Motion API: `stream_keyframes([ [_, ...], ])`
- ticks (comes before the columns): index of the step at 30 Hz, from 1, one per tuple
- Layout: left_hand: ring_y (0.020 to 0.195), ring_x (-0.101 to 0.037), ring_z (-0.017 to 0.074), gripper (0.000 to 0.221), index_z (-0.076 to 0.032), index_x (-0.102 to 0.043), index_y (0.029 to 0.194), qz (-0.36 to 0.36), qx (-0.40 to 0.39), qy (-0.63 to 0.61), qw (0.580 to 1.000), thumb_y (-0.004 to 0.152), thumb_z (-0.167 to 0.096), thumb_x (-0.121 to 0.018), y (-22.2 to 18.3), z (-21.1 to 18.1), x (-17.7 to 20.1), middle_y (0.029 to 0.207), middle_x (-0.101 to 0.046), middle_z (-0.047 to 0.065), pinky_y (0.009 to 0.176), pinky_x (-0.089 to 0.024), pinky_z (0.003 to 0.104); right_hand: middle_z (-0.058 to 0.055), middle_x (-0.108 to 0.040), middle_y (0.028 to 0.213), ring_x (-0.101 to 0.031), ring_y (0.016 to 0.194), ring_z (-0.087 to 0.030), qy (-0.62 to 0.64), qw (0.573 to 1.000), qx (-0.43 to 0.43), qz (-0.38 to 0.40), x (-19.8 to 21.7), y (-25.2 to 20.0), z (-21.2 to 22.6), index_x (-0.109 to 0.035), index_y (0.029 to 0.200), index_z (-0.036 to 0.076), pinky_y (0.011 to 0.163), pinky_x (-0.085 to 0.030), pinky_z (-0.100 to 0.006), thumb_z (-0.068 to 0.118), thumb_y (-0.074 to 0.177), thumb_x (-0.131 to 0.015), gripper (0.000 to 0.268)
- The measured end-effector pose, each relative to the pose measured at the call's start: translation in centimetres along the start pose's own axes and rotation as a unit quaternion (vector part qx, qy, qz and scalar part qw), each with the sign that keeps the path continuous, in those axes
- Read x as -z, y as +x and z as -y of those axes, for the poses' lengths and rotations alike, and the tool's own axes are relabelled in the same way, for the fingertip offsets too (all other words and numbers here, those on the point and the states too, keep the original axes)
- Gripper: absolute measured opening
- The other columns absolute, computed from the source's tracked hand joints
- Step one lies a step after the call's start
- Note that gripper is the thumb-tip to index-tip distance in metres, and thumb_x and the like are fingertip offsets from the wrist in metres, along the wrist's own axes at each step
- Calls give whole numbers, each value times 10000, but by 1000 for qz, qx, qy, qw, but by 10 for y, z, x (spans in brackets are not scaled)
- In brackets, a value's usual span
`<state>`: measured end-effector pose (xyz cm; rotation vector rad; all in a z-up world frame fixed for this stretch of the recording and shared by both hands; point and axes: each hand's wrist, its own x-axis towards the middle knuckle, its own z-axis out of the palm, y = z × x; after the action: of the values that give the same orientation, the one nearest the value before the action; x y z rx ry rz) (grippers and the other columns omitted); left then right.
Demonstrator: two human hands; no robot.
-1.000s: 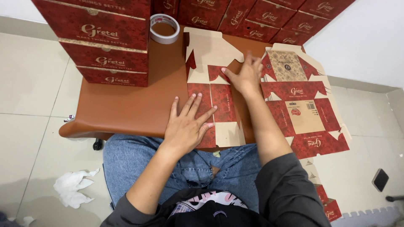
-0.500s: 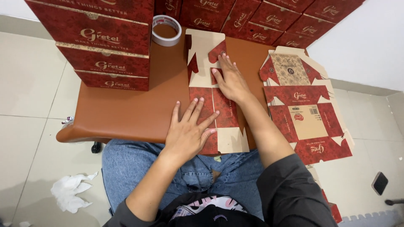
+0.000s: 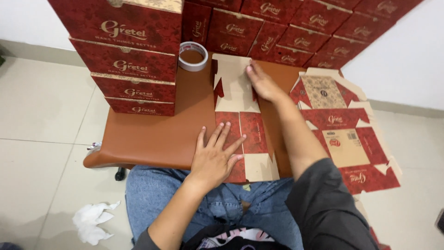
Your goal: Folding flat cardboard templates into boxes and stacking them in a production area.
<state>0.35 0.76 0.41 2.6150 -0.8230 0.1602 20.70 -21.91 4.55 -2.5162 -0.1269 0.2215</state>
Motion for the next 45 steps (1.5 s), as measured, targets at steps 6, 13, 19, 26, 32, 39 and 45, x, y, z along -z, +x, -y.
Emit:
stream_keyframes([
  [6, 1503, -257, 283, 650, -242, -305, 1584, 6, 21, 24, 999, 1014, -536, -403, 5, -2, -3, 1611, -334, 153, 1181, -96, 633, -370, -458, 1450, -420, 1364, -493, -80, 996, 0, -50, 39, -196, 59, -448, 1490, -40, 1165, -301, -558, 500, 1044, -402, 702],
  [13, 1363, -425, 329, 743, -155, -386, 1556, 1, 4, 40, 999, 956, -567, -533, 23, 1, 12, 1548, -409, 199, 1011, -339, 539, -75, -772, 955, -734, 933, -304, -129, 983, -70, -110, -22, -304, 25, -673, 1100, 132, 804, -567, -470, 275, 857, -696, 283],
  [19, 1397, -396, 318, 650, -147, -417, 1537, -51, -65, -14, 997, 1012, -527, -472, 28, -19, 56, 1499, -453, 168, 1061, -331, 475, -173, -720, 959, -684, 993, -421, -213, 946, -97, -224, 30, -292, -76, -660, 1188, 139, 747, -543, -565, 362, 868, -699, 392],
  [26, 1281, -519, 245, 521, -51, -558, 1395, -194, -197, 5, 961, 904, -178, -673, 67, -70, 62, 1436, -543, 98, 1049, -356, 386, -90, -699, 813, -638, 703, -203, -82, 966, -85, -229, 94, -256, -93, -704, 984, 26, 613, -492, -338, 35, 926, -728, 64],
  [32, 1261, -525, 230, 495, -100, -571, 1340, 16, -209, 38, 977, 899, -278, -709, 151, -73, 20, 1267, -637, 78, 1100, -208, 516, -316, -591, 1135, -647, 949, -531, -33, 951, -12, -308, 72, -283, -98, -559, 1352, -54, 744, -551, -561, 135, 1028, -679, 394],
  [39, 1081, -687, 260, 192, -189, -705, 1085, 220, -146, -47, 963, 957, -315, -638, 177, -60, 10, 1053, -758, 60, 1046, -269, 442, -134, -655, 1063, -662, 1067, -374, 37, 937, 20, -347, -5, -323, -91, -731, 1030, 59, 938, -485, -436, 207, 876, -825, 234],
  [45, 1065, -681, 341, 229, -128, -690, 1111, 231, -140, -78, 960, 990, -277, -566, 168, -57, 24, 1042, -748, 150, 1019, -265, 441, -106, -691, 912, -679, 896, -352, -22, 909, 93, -406, -27, -307, -116, -695, 1002, 53, 860, -476, -447, 106, 975, -725, 67],
])
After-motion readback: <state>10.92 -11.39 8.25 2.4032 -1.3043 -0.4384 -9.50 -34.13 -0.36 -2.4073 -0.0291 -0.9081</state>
